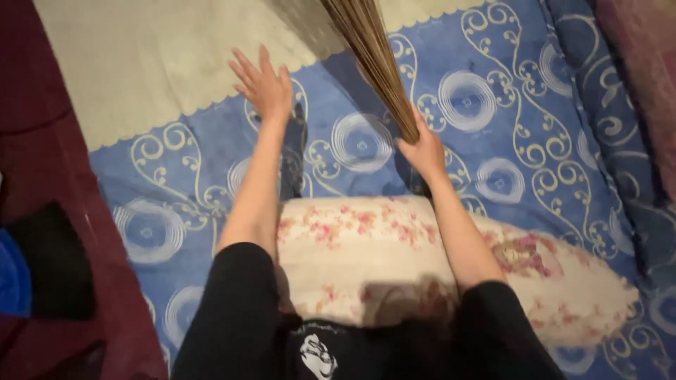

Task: The recorder uses a broom to sweep and hit pillows and bolsters on a bed to clean them.

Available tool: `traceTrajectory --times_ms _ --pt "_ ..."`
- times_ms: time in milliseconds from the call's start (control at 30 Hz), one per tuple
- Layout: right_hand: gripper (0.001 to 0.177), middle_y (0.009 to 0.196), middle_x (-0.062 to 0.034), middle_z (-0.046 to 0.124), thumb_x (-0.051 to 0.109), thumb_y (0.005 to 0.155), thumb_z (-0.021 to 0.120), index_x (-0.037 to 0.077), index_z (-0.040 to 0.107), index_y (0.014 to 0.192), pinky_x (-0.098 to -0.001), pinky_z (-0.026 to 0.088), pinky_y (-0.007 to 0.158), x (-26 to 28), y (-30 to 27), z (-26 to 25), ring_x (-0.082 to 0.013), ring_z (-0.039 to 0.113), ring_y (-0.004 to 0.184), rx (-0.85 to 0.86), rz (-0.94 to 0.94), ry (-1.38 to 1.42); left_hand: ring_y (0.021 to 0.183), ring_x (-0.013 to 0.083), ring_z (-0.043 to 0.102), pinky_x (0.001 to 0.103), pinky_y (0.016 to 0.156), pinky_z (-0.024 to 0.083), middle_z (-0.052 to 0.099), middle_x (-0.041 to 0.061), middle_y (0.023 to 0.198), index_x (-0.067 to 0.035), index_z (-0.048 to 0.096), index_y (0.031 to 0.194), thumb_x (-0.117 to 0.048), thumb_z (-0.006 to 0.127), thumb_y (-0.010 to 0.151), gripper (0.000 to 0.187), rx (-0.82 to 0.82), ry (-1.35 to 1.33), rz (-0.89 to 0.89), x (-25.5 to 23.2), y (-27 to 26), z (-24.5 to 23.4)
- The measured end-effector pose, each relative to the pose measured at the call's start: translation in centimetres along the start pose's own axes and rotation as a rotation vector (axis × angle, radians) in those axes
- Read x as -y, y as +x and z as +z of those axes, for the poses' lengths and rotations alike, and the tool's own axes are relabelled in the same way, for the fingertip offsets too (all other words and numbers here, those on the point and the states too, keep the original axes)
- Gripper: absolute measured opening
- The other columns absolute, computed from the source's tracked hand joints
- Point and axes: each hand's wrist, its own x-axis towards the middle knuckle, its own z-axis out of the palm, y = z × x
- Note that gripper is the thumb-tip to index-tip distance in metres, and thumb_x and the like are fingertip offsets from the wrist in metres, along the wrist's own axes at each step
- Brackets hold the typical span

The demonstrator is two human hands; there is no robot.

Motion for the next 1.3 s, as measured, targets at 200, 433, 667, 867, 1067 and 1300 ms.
traceTrajectory --times_ms 200,433,667,867,1067,1300 --pt "0.089 0.142 -0.0158 0.064 0.016 0.078 0.082 0.020 0.042 0.158 -0.0389 0.053 0.100 -3.4 3.0 3.7 -0.0295 0.066 0.126 0.017 0.052 0.151 0.156 0.0471 0.010 0.068 0.120 0.019 0.014 0.025 0.168 -0.018 0.046 0.154 -0.039 0.066 0.097 0.064 0.003 0.039 -0.020 -0.3 4.8 10.5" --pt "0.093 0.143 -0.0145 0.061 0.014 0.086 0.081 0.006 0.029 0.163 -0.0340 0.051 0.103 -3.6 15.4 7.1 -0.0216 0.062 0.123 0.134 0.220 0.467 0.158 0.0403 0.014 0.066 0.123 0.016 0.022 0.014 0.170 -0.024 0.047 0.155 -0.039 0.062 0.096 0.063 0.159 0.104 -0.074 1.8 4.6 15.6" --pt "0.092 0.136 -0.0179 0.060 0.015 0.084 0.077 0.004 0.030 0.162 -0.0426 0.056 0.089 3.3 39.8 19.0 -0.0258 0.064 0.112 0.410 0.304 0.579 0.155 0.0429 0.016 0.071 0.118 0.018 0.022 0.013 0.168 -0.029 0.046 0.153 -0.038 0.064 0.090 0.066 0.310 0.180 -0.175 2.9 4.0 17.2" --pt "0.097 0.146 -0.0217 0.058 0.025 0.078 0.078 0.012 0.028 0.161 -0.0363 0.055 0.098 14.2 40.1 25.9 -0.0271 0.070 0.111 1.016 -0.123 0.312 0.156 0.0432 0.017 0.071 0.120 0.018 0.024 0.010 0.167 -0.031 0.046 0.149 -0.042 0.063 0.090 0.062 0.442 0.248 -0.252 4.8 2.3 18.6" --pt "0.101 0.141 -0.0154 0.065 0.037 0.088 0.073 0.032 0.016 0.172 -0.0377 0.062 0.085 17.5 37.9 13.9 -0.0288 0.072 0.096 1.468 0.029 0.035 0.155 0.0460 0.018 0.073 0.117 0.019 0.023 0.012 0.170 -0.034 0.047 0.151 -0.047 0.062 0.091 0.064 0.378 0.291 -0.201 6.0 0.4 20.5" --pt "0.060 0.091 -0.0093 0.066 0.018 0.093 0.072 0.013 0.041 0.144 -0.0320 0.057 0.060 4.9 46.9 10.2 -0.0198 0.066 0.071 0.251 0.441 0.734 0.156 0.0477 0.019 0.075 0.115 0.019 0.023 0.013 0.172 -0.037 0.051 0.152 -0.051 0.063 0.089 0.066 0.397 0.331 -0.221 6.2 -0.6 21.3"
